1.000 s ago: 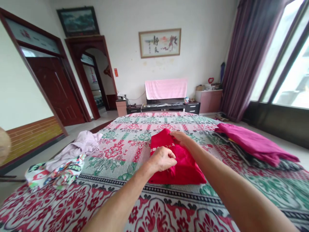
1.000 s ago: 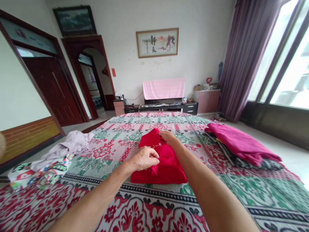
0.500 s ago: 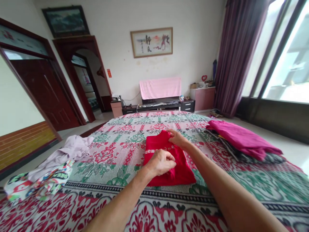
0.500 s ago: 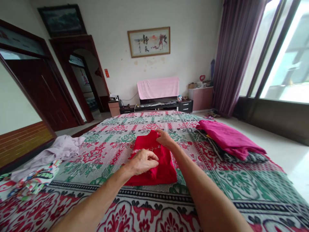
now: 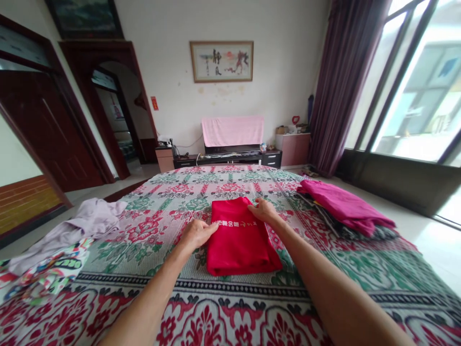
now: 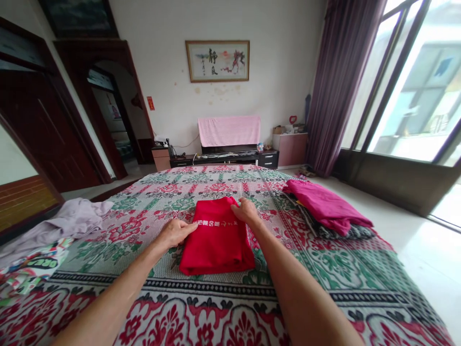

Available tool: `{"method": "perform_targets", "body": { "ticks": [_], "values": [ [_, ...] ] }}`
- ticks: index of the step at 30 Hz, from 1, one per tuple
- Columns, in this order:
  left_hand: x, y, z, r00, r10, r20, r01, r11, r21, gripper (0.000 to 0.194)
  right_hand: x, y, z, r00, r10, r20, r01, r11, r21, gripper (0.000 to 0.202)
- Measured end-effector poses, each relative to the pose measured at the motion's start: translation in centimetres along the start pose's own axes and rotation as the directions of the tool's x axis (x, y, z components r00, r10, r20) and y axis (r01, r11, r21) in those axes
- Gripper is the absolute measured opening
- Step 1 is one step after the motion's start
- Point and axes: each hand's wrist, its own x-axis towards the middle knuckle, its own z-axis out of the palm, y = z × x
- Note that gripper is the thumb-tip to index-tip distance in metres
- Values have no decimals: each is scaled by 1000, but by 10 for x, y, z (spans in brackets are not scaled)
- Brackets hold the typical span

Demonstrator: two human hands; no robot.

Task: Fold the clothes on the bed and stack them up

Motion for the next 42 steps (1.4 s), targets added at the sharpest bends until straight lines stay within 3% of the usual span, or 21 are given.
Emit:
{"method": "perform_targets", "body": {
  "ticks": [2,6,10,12,14,16,20,25,29,32,34,38,42],
  "values": [
    [-2,6,4,1000,2,13,-3,1000,25,45,-2,0,2,1000,-11,4,11,1000,-3,54],
    [-7,20,5,997,35,-65,-29,995,93,29,-3,0,7,998,-62,8,62,998,7,46],
    [-6,24,6,997,-15,-72,12,999,-47,20,-5,-3,12,993,-116,-25,117,992,40,47],
    [-4,22,6,997,-34,-70,21,984,-176,27,-6,-6,13,992,-124,-37,126,991,50,50],
    [-5,20,5,997,-19,-69,-3,954,-300,48,-7,-7,13,991,-127,-38,130,990,63,56],
    [-7,20,3,1000,20,-2,-19,909,-417,62,-7,-7,13,989,-144,-28,146,986,77,59],
    [-11,22,0,980,29,198,89,820,-565,59,-3,-4,16,977,-215,-6,214,966,144,52],
    [-9,16,-6,992,-18,124,85,825,-558,57,2,-9,30,967,-237,-90,254,911,326,48],
    [-6,3,-25,989,-70,133,134,807,-575,58,5,-24,46,973,-194,-121,229,849,477,47],
    [-3,-11,-40,993,-89,82,119,837,-535,56,4,-34,54,973,-204,-106,229,822,522,48],
    [-1,-21,-44,996,-79,37,87,905,-417,55,1,-37,53,966,-229,-118,257,826,502,48],
    [2,-29,-44,997,-49,-60,47,998,-47,41,-6,-35,40,971,-182,-153,229,893,387,39],
    [6,-28,-39,971,38,-235,-20,997,78,38,-12,-32,29,976,-170,-137,209,907,366,27]
  ]
}}
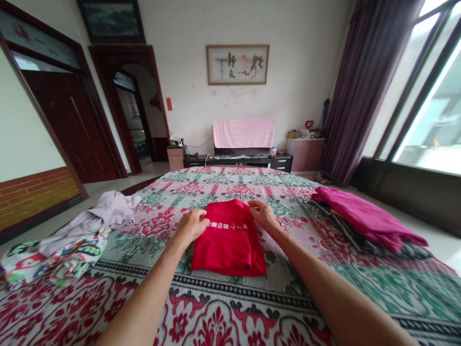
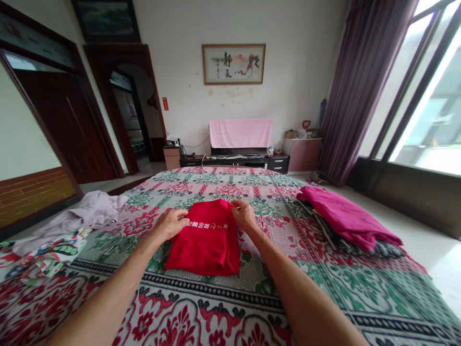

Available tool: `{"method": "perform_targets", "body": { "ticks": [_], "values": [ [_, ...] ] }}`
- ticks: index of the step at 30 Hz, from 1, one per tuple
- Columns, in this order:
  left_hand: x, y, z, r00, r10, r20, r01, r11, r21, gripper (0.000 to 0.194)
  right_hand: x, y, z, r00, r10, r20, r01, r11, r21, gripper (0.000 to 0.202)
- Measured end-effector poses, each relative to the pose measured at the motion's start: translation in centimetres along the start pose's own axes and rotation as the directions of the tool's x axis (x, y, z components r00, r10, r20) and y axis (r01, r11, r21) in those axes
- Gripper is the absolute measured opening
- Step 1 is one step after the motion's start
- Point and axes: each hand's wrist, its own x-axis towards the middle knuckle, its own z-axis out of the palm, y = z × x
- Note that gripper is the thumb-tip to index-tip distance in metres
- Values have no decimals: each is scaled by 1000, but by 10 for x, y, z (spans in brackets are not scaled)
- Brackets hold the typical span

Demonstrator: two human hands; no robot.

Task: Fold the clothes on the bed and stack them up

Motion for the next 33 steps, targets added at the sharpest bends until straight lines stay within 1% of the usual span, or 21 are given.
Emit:
{"method": "perform_targets", "body": {
  "ticks": [2,4,6,7,8,9,11,13,14,16,18,20,24,26,30,33],
  "values": [
    [2,-3,7,994,90,-66,-92,995,-25,37,-3,-1,-1,996,-83,32,83,996,16,24],
    [3,-9,18,979,180,-96,-185,982,-46,35,-7,0,1,977,-203,66,204,979,-8,24],
    [3,-17,30,968,237,-79,-241,969,-50,34,-10,2,5,940,-315,130,326,942,-77,24],
    [3,-20,36,963,261,-66,-265,963,-48,35,-10,3,6,920,-352,170,374,920,-116,24],
    [3,-23,40,958,282,-60,-285,958,-45,36,-10,4,7,906,-372,203,404,902,-149,24],
    [2,-26,43,952,300,-61,-303,952,-47,36,-10,5,8,901,-374,222,414,894,-174,24],
    [2,-30,47,942,328,-75,-333,940,-76,37,-8,6,10,924,-327,199,365,909,-202,26],
    [2,-32,46,949,301,-89,-312,939,-147,39,-5,8,10,960,-243,142,267,944,-192,27],
    [3,-33,44,960,263,-92,-277,941,-197,41,-4,8,9,972,-203,118,221,959,-177,26],
    [5,-36,41,986,142,-91,-164,931,-327,43,-3,9,7,984,-152,92,164,976,-144,27],
    [7,-38,39,997,31,-73,-61,888,-457,42,-2,10,5,987,-132,97,144,980,-137,27],
    [8,-39,37,998,-14,-65,-21,862,-507,40,-3,9,3,986,-121,117,139,976,-169,27],
    [6,-36,37,993,34,-113,-77,917,-391,31,-3,5,2,979,-90,181,136,956,-260,24],
    [5,-34,38,989,66,-130,-107,934,-341,30,-2,1,4,977,-72,202,131,946,-297,26],
    [4,-32,41,980,142,-141,-175,949,-261,30,-2,-4,8,976,-22,218,98,933,-346,31],
    [4,-33,46,964,216,-156,-245,948,-203,30,-3,-4,11,973,-23,228,104,932,-348,27]
  ]
}}
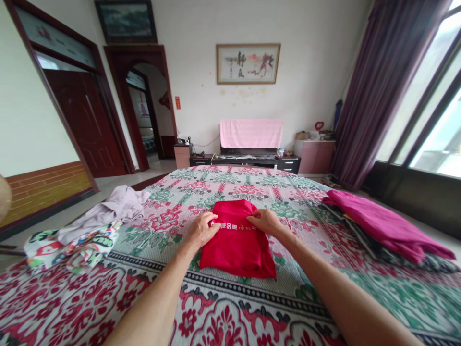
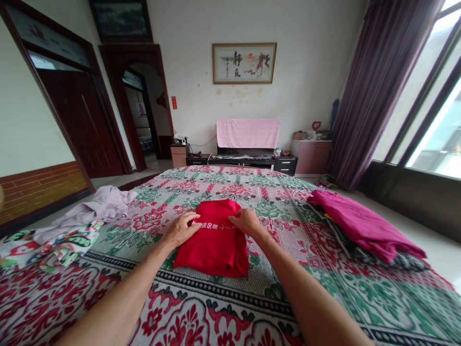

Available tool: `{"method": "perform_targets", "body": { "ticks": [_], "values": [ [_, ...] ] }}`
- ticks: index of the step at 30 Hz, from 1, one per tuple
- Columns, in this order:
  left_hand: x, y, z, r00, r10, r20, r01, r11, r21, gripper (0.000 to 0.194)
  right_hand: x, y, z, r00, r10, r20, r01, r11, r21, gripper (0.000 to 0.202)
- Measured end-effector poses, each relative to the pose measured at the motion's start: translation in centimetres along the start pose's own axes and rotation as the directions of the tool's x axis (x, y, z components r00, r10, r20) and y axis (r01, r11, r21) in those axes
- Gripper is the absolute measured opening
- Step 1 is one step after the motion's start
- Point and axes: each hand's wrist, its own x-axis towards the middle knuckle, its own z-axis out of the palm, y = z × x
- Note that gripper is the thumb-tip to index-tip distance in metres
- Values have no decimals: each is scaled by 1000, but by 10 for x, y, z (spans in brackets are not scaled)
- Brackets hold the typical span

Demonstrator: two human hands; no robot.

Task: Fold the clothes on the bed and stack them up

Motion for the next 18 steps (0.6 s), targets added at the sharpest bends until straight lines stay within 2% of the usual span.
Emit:
{"method": "perform_targets", "body": {
  "ticks": [5,10,18],
  "values": [
    [0,-4,6,998,58,-17,-57,997,41,31,-1,0,1,1000,4,6,-4,999,40,25],
    [0,-5,7,999,47,-18,-46,996,76,34,0,-2,-2,997,64,31,-66,995,75,32],
    [1,-5,9,998,60,-9,-59,995,80,36,-2,0,-4,996,28,81,-34,997,66,34]
  ]
}}
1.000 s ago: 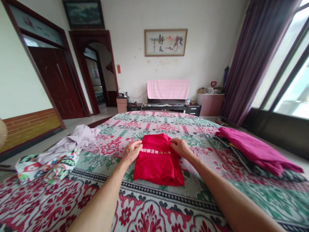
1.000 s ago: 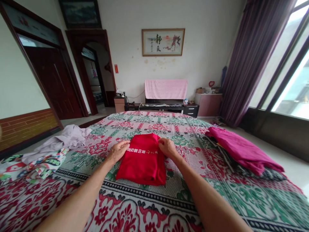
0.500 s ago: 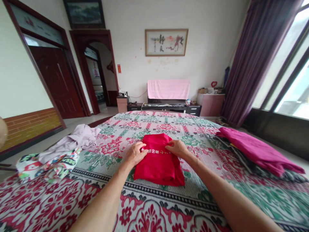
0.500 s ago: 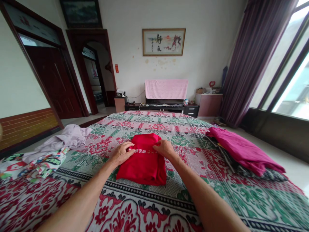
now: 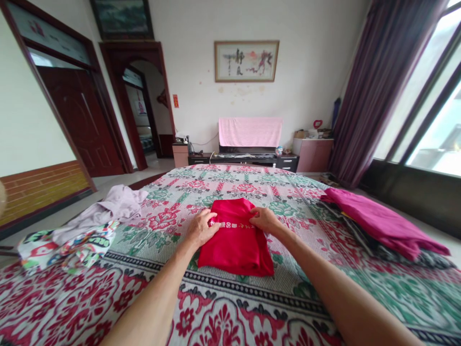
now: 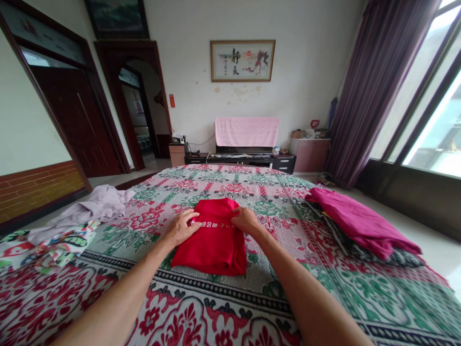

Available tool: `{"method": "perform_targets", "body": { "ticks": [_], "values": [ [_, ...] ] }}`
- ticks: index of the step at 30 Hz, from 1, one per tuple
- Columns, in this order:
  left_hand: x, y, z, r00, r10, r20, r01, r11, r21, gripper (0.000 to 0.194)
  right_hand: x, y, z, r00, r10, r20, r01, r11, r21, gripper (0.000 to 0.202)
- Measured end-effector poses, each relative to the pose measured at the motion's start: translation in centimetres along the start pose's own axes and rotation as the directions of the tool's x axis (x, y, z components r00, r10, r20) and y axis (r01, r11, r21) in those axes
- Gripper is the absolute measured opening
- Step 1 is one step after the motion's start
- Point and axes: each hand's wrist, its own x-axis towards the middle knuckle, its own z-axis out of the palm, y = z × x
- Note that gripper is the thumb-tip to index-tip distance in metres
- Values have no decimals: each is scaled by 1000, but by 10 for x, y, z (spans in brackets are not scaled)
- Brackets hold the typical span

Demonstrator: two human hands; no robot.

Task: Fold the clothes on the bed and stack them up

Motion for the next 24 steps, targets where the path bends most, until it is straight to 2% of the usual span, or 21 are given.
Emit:
{"method": "perform_targets", "body": {
  "ticks": [11,17,21,24],
  "values": [
    [0,0,1,1000,3,-23,-3,1000,4,36,0,-7,-1,991,94,-97,-94,996,2,33],
    [-1,4,-3,999,9,-43,-8,1000,8,36,0,-6,7,991,37,-132,-36,999,13,35],
    [0,28,-14,997,63,-45,-62,998,31,19,2,-11,5,986,34,-163,-26,998,50,34],
    [0,60,-27,993,101,64,-103,994,28,15,6,-13,1,985,46,-165,-36,997,63,34]
  ]
}}
